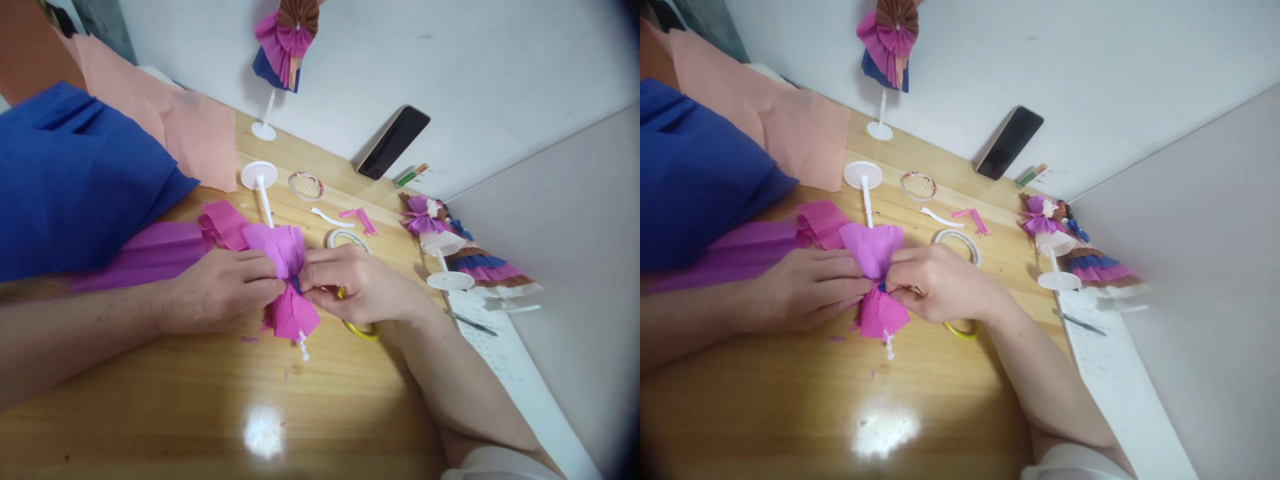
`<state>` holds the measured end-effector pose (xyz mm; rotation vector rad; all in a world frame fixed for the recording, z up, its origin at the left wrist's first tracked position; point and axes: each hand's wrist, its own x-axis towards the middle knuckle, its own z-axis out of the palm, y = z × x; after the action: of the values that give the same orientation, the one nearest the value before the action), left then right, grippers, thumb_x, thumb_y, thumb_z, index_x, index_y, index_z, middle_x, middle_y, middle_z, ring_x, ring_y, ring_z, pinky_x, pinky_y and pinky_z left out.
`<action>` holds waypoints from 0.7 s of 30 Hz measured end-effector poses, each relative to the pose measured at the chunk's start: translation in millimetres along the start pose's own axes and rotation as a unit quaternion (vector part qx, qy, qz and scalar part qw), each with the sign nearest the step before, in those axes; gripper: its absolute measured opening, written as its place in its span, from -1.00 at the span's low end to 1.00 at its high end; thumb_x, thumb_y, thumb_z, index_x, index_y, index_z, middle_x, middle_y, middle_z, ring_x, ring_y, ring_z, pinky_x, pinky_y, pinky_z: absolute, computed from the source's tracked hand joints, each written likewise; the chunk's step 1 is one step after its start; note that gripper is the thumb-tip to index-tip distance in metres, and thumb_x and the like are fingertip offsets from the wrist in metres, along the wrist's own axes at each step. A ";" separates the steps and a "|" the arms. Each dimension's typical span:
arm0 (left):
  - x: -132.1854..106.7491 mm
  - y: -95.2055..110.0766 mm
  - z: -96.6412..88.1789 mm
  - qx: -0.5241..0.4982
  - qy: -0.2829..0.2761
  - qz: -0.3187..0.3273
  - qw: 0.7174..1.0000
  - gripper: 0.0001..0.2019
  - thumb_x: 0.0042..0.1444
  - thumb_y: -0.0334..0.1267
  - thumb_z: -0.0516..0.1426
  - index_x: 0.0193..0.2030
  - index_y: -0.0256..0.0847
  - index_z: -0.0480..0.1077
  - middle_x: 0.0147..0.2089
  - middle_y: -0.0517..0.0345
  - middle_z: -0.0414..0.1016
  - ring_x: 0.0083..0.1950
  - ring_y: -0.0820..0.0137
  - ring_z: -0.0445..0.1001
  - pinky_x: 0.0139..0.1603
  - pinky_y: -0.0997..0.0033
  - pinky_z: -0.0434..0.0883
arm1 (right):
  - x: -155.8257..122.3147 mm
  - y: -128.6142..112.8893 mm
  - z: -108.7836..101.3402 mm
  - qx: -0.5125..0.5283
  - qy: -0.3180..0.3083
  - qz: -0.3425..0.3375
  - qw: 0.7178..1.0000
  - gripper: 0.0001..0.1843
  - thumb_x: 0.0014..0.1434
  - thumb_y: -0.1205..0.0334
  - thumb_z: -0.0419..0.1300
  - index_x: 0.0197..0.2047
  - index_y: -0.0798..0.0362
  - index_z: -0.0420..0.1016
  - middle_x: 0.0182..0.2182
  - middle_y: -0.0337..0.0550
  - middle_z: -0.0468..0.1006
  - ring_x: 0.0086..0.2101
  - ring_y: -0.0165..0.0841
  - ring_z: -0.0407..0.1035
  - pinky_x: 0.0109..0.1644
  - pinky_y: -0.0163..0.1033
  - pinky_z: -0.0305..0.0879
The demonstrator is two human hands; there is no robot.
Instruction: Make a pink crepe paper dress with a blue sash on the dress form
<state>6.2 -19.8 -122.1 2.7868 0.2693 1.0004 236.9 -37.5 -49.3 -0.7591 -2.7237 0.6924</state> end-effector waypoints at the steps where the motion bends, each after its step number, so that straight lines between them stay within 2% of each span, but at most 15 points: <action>1: 0.2 0.2 -0.8 -0.006 -0.012 0.017 1.000 -0.82 0.28 -0.42 -0.01 -0.26 -0.23 0.39 -0.32 0.16 0.46 -0.32 0.43 0.36 -0.29 0.44 0.33 | -0.2 0.1 -0.3 -0.004 0.000 0.001 1.000 -0.81 0.13 0.51 0.07 -0.41 0.11 0.45 -0.49 -0.22 0.39 -0.49 -0.47 0.20 -0.43 -0.35 0.09; 5: -0.4 0.6 -2.8 -0.013 -0.041 0.033 0.999 -0.81 0.28 -0.45 -0.03 -0.21 -0.25 0.40 -0.26 0.11 0.48 -0.27 0.40 0.37 -0.27 0.40 0.32 | -0.5 -0.9 -0.9 -0.029 0.014 0.001 0.999 -0.83 0.16 0.49 0.08 -0.38 0.11 0.44 -0.46 -0.22 0.39 -0.46 -0.47 0.23 -0.40 -0.35 0.11; 10: 0.0 0.5 -2.1 0.009 -0.040 0.033 0.999 -0.82 0.28 -0.44 -0.01 -0.29 -0.25 0.39 -0.36 0.13 0.43 -0.35 0.40 0.35 -0.35 0.38 0.30 | -0.6 -1.0 0.8 -0.045 0.018 -0.020 0.999 -0.84 0.21 0.45 0.08 -0.24 0.10 0.47 -0.42 -0.21 0.42 -0.45 -0.46 0.25 -0.39 -0.35 0.16; 13: 0.5 0.6 -1.9 0.006 -0.025 0.038 0.999 -0.82 0.28 -0.44 -0.02 -0.28 -0.24 0.38 -0.29 0.10 0.47 -0.28 0.41 0.41 -0.27 0.41 0.37 | -2.9 -0.9 -5.0 -0.058 0.092 0.009 0.994 -0.82 0.21 0.44 0.09 -0.15 0.10 0.46 -0.45 -0.23 0.44 -0.47 -0.45 0.28 -0.40 -0.35 0.19; 15: 0.9 0.6 -2.8 0.012 -0.003 0.042 0.999 -0.82 0.29 -0.43 -0.04 -0.24 -0.25 0.37 -0.25 0.08 0.49 -0.25 0.40 0.42 -0.22 0.41 0.41 | -6.2 -1.8 -14.3 -0.088 0.132 0.043 0.986 -0.86 0.23 0.41 0.10 -0.22 0.09 0.47 -0.49 -0.24 0.44 -0.48 -0.45 0.29 -0.39 -0.34 0.20; 17: 2.0 0.7 -4.4 0.031 0.030 0.038 0.998 -0.85 0.28 -0.43 -0.02 -0.20 -0.27 0.37 -0.26 0.07 0.50 -0.24 0.39 0.42 -0.19 0.38 0.43 | -10.6 -3.2 -25.8 -0.115 0.114 0.083 0.983 -0.87 0.23 0.38 0.10 -0.31 0.08 0.47 -0.51 -0.24 0.45 -0.49 -0.44 0.30 -0.39 -0.33 0.21; 21: 6.7 0.8 -7.1 0.067 0.081 0.013 0.994 -0.93 0.21 -0.46 0.08 -0.23 -0.27 0.36 -0.24 0.06 0.50 -0.17 0.35 0.44 -0.11 0.31 0.46 | -20.9 -2.0 -38.8 -0.122 0.006 0.168 0.978 -0.83 0.20 0.44 0.08 -0.32 0.09 0.47 -0.44 -0.19 0.53 -0.46 -0.42 0.35 -0.37 -0.32 0.21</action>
<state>6.7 -18.3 -112.4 2.8373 0.3341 1.2629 266.6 -35.5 -16.7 -1.2965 -2.7273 0.4121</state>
